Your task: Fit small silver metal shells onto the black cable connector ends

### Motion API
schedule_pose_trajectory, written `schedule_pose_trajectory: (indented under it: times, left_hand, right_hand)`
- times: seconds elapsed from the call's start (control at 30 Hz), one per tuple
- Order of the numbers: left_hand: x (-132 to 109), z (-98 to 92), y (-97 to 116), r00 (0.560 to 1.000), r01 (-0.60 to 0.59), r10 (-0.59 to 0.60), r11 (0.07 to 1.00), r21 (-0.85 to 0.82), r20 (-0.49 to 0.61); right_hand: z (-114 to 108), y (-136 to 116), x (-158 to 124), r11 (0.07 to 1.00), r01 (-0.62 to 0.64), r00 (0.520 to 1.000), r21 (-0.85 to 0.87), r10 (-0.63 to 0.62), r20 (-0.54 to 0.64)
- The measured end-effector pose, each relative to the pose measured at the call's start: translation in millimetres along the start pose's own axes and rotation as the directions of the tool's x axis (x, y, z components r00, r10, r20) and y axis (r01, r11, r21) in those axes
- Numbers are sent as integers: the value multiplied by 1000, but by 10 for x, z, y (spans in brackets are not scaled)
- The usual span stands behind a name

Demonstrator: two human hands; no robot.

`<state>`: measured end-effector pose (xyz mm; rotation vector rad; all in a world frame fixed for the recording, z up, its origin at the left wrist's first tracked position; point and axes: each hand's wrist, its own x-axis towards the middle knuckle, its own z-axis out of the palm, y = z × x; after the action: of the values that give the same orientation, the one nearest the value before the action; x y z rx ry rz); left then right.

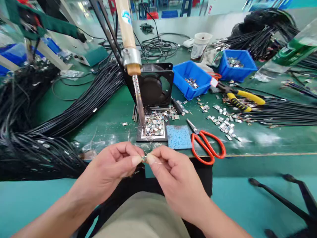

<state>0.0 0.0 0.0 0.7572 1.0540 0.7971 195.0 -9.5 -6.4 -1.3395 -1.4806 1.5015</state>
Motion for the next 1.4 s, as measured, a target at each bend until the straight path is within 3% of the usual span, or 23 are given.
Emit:
schedule_pose_trajectory:
  times: [0.7,0.83,0.93,1.0,1.07,1.13,1.2,1.27,1.33,1.4]
  left_hand:
    - [78,7,7,1000,-13,13,999,-33,-5]
    - [104,20,41,999,2,-4,999,-39,-45]
    - [133,27,68,997,1,-1,1000,-7,-77]
    - [146,30,82,996,-7,8,1000,10,-87]
    - [146,29,89,996,-10,11,1000,20,-89]
    - [132,25,89,995,-2,4,1000,22,-95]
    - [110,20,84,995,7,-5,1000,19,-101]
    - [92,16,79,995,11,-10,1000,11,-99]
    - [84,13,79,996,8,-7,1000,8,-92]
    - [82,9,81,997,4,-3,1000,9,-83]
  right_hand:
    - [0,16,-36,996,-58,998,65,61,-33]
    - [-79,27,-111,990,9,1000,144,-4,-31]
    - [-137,17,-110,995,92,991,29,-89,-99]
    - [-195,12,-67,986,68,972,-150,-100,-213]
    - [-288,19,1,918,-50,913,-394,-118,-390]
    - [-408,37,73,755,-220,846,-617,-168,-507]
    - [-523,54,135,579,-349,847,-737,-143,-513]
    - [-596,60,187,458,-415,863,-786,-73,-499]
    - [-623,51,232,422,-415,882,-806,-29,-470]
    - [-625,35,269,449,-374,904,-811,-18,-427]
